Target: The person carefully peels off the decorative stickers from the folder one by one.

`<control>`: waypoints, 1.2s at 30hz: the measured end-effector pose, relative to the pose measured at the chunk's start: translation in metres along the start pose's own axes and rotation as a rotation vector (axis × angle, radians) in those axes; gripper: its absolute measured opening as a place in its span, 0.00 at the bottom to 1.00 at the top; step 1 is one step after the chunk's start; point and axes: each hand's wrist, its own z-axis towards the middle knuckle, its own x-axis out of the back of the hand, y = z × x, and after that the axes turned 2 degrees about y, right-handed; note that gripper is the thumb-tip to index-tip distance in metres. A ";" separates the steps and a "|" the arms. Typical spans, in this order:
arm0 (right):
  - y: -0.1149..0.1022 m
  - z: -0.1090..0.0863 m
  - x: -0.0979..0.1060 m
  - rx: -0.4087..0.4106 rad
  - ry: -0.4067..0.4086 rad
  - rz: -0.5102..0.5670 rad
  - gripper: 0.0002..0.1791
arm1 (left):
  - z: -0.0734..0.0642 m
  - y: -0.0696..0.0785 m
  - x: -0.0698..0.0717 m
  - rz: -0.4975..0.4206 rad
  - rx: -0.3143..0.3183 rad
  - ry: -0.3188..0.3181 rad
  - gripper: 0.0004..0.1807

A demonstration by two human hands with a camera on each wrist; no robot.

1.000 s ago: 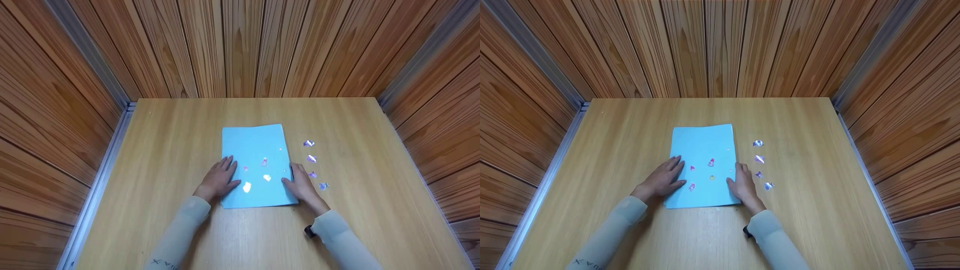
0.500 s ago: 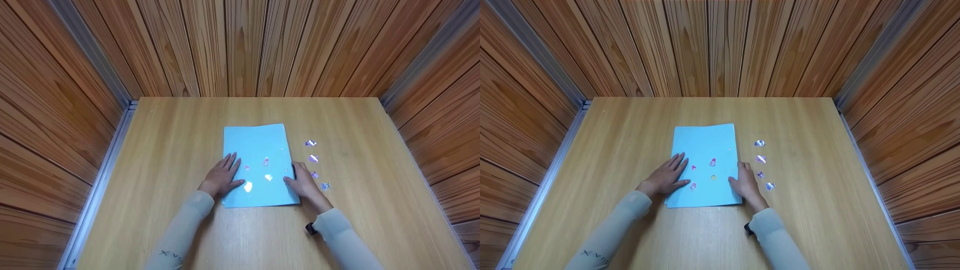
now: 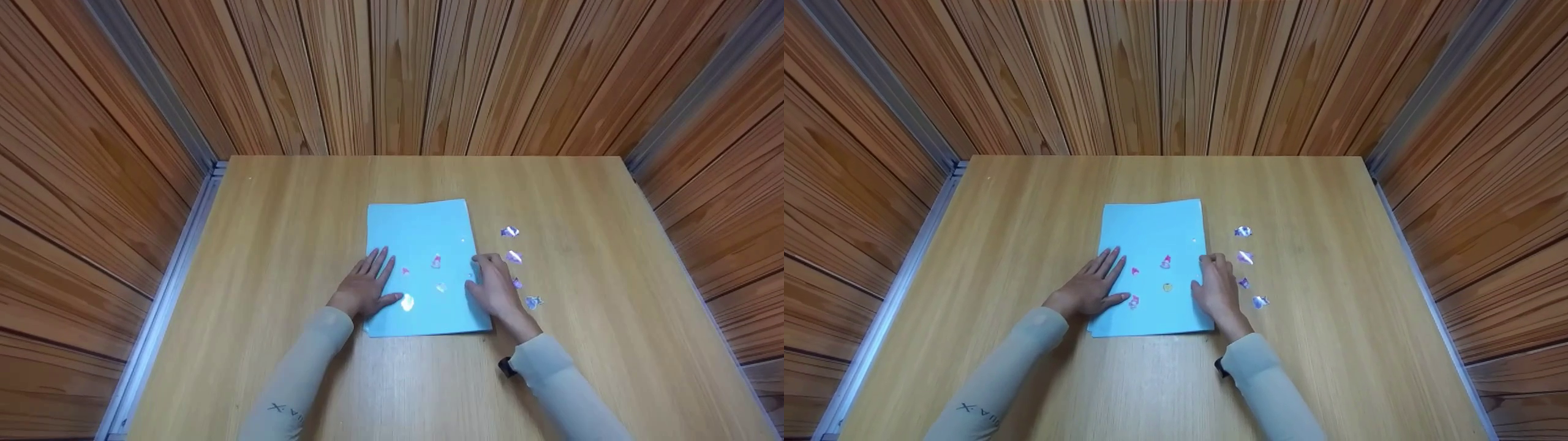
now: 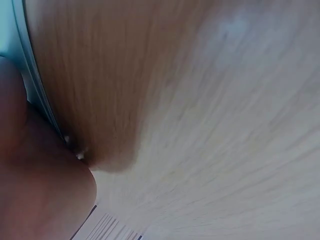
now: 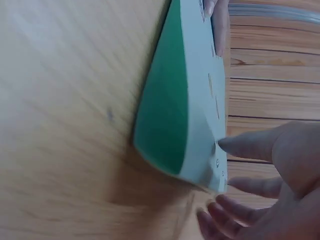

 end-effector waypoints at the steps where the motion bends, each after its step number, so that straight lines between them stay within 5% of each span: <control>1: -0.002 0.002 0.000 0.020 0.002 -0.009 0.30 | 0.000 0.000 -0.001 0.007 0.001 0.001 0.48; 13: -0.015 0.034 -0.005 0.124 -0.194 -0.039 0.28 | 0.001 -0.002 -0.004 0.015 0.011 0.015 0.48; 19: -0.016 0.049 -0.012 0.156 -0.212 -0.027 0.26 | -0.004 0.002 0.002 0.012 -0.001 0.043 0.47; 28: -0.018 0.064 -0.016 0.219 -0.226 -0.066 0.23 | 0.003 -0.001 -0.006 0.034 0.033 -0.006 0.48; 36: -0.019 0.068 -0.018 0.196 -0.236 -0.077 0.21 | 0.002 -0.001 -0.008 0.045 0.024 0.019 0.48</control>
